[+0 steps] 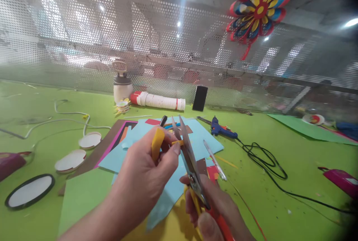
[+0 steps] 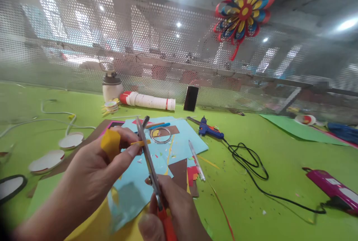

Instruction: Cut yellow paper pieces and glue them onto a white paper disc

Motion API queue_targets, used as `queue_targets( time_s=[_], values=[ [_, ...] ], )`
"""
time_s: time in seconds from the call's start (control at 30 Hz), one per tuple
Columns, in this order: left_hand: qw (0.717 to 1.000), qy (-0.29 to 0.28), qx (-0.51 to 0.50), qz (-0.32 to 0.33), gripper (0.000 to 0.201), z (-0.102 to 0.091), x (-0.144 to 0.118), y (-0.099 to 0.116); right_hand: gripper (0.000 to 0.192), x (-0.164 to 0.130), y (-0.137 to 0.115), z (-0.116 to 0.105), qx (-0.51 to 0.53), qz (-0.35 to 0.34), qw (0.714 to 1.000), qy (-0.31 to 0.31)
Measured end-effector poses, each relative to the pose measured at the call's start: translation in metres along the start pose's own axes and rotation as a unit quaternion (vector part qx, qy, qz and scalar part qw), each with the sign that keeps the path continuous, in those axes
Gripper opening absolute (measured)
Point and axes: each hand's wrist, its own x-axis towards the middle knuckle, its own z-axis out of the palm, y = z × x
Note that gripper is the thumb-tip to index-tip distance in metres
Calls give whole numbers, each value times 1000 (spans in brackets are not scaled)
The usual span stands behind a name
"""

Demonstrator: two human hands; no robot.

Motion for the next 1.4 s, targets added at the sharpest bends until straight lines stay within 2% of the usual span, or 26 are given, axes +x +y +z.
queue_targets(
  time_s=[0.07,0.13,0.3,0.4,0.6,0.83,1.4],
  values=[
    [1000,1,5,0,16,-1,0,1,69,8,9,-2,13,25,999,-43],
    [1000,-2,14,-7,17,-1,1,1,68,10,10,-2,23,35,998,-53],
    [1000,-2,5,-5,17,0,0,1,61,-9,-13,9,0,-23,998,56],
    [1000,1,-3,-14,17,-1,0,2,62,-13,-25,13,-24,-33,995,88],
    [999,-6,-25,-23,18,-1,1,0,58,-5,-28,10,-6,-39,997,63],
    [998,-11,-46,-45,19,-1,1,-4,62,-11,-32,14,-18,-33,995,87],
    [994,-9,-100,-47,18,2,0,-9,61,-13,-38,13,-41,-6,996,80]
  ],
)
